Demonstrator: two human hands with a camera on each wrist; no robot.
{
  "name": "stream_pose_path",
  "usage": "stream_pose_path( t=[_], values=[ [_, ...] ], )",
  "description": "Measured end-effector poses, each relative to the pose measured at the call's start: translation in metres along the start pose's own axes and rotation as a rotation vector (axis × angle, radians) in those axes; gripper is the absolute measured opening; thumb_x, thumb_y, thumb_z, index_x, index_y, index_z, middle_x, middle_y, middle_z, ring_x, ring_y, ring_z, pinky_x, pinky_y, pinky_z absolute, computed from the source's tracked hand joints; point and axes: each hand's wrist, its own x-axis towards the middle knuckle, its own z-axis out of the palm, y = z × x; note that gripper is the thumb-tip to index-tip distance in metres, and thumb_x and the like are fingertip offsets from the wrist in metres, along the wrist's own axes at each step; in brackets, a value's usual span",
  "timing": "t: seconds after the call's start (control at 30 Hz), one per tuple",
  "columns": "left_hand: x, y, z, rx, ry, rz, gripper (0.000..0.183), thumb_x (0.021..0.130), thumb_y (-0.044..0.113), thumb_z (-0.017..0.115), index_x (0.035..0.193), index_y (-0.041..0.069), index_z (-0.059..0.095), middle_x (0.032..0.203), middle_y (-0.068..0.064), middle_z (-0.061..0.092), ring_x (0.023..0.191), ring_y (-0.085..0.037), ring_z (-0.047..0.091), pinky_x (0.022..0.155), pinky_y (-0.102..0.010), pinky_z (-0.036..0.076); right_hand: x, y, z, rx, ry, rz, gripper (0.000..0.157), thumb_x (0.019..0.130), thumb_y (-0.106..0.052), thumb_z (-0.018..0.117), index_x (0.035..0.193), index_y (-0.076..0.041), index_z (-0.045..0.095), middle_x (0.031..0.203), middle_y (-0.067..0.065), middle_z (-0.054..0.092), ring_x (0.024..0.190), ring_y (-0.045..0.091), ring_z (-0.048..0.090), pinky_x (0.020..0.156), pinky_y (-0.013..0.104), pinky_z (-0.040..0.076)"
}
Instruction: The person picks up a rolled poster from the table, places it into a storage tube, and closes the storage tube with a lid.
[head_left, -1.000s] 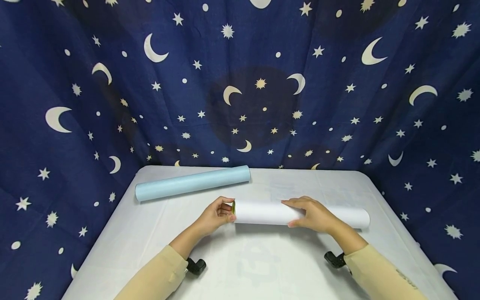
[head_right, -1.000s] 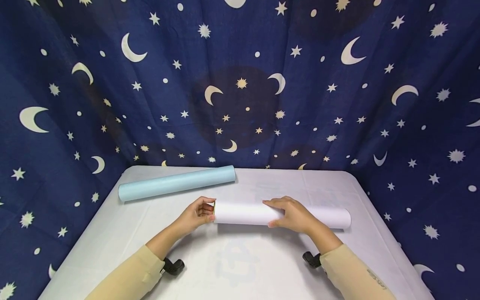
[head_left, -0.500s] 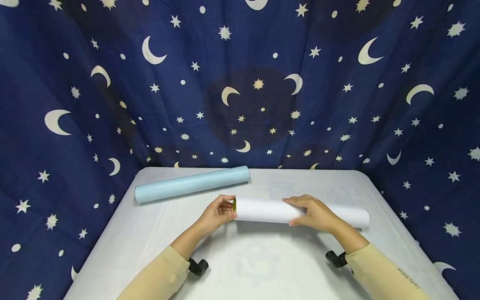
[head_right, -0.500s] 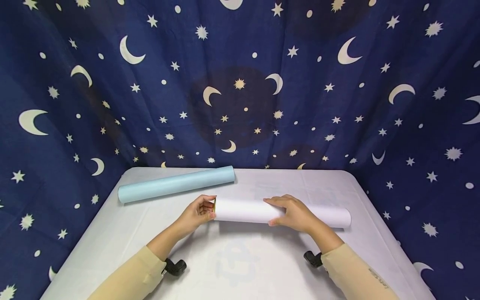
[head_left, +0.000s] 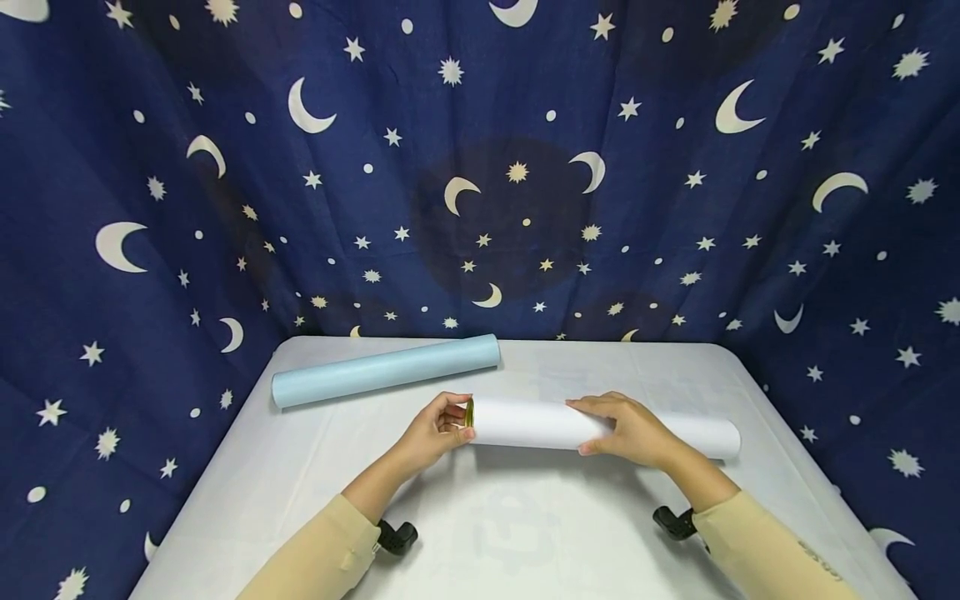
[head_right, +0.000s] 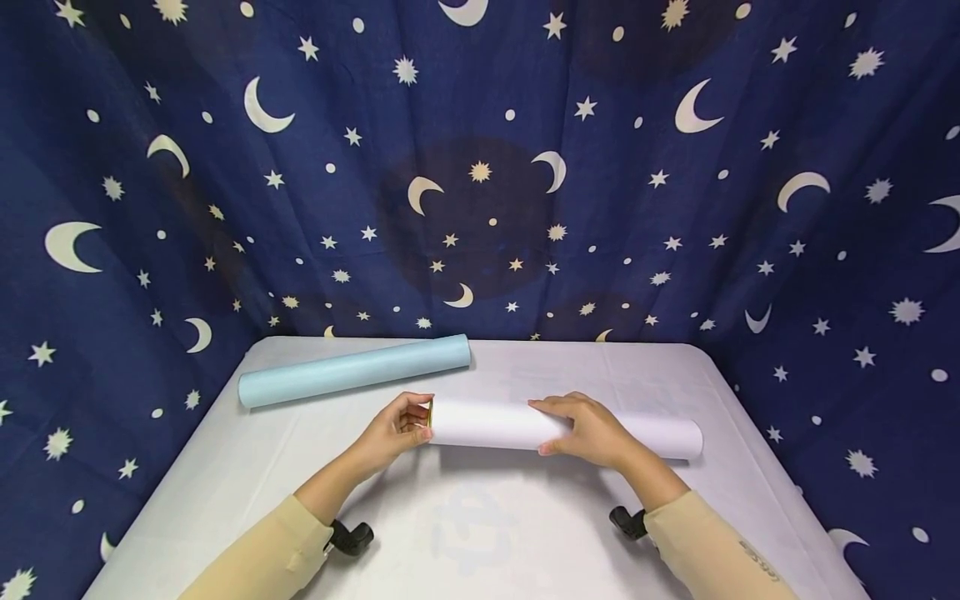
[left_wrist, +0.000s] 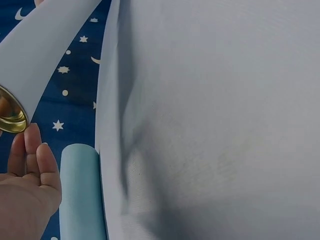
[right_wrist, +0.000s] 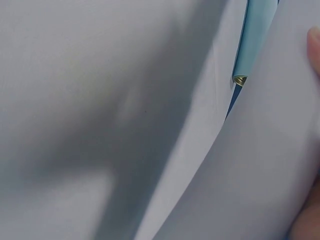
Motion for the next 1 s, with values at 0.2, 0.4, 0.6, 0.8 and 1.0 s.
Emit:
stream_pose_path(
  t=[0.2,0.4,0.6,0.8,1.0],
  values=[
    [0.0014,-0.0001,-0.0017,0.016,-0.004,0.014,0.059,0.088,0.019,0.076,0.139,0.007,0.051,0.120,-0.016,0.058,0.110,-0.027,0.058,0.094,-0.032,0.049,0.0004,0.0003,0.0007,0.007,-0.006,0.012,0.074,0.069,-0.041,0.091,0.137,-0.028,0.064,0.132,-0.004,0.065,0.116,0.022,0.059,0.093,0.047,0.049],
    [0.0028,-0.0025,-0.0026,0.030,-0.017,0.044,0.059,0.089,0.020,0.074,0.141,0.004,0.050,0.123,-0.019,0.058,0.112,-0.031,0.058,0.095,-0.038,0.049,0.0002,0.0008,0.0004,-0.008,-0.001,-0.001,0.074,0.069,-0.039,0.091,0.137,-0.027,0.064,0.132,-0.003,0.065,0.116,0.023,0.059,0.093,0.048,0.049],
    [0.0028,0.0002,-0.0041,0.080,-0.012,0.056,0.062,0.089,0.022,0.075,0.142,0.005,0.049,0.122,-0.015,0.060,0.111,-0.028,0.059,0.094,-0.036,0.050,0.0007,0.0010,-0.0003,-0.016,0.005,-0.033,0.074,0.070,-0.038,0.091,0.138,-0.024,0.063,0.132,-0.003,0.065,0.117,0.024,0.059,0.096,0.049,0.048],
    [-0.0019,0.0040,-0.0016,0.159,-0.021,0.054,0.061,0.092,0.027,0.073,0.144,0.008,0.048,0.124,-0.011,0.061,0.114,-0.026,0.060,0.097,-0.044,0.047,-0.0012,0.0031,-0.0008,-0.011,-0.004,-0.036,0.075,0.071,-0.045,0.088,0.138,-0.024,0.063,0.132,-0.002,0.065,0.117,0.024,0.060,0.096,0.049,0.048],
    [-0.0058,0.0051,0.0026,0.238,-0.038,0.012,0.060,0.095,0.032,0.070,0.146,0.014,0.046,0.129,-0.007,0.060,0.118,-0.026,0.057,0.100,-0.049,0.044,-0.0041,0.0042,-0.0023,-0.046,-0.019,-0.042,0.073,0.072,-0.042,0.089,0.138,-0.023,0.063,0.132,0.004,0.065,0.118,0.029,0.060,0.096,0.052,0.048]
  ],
)
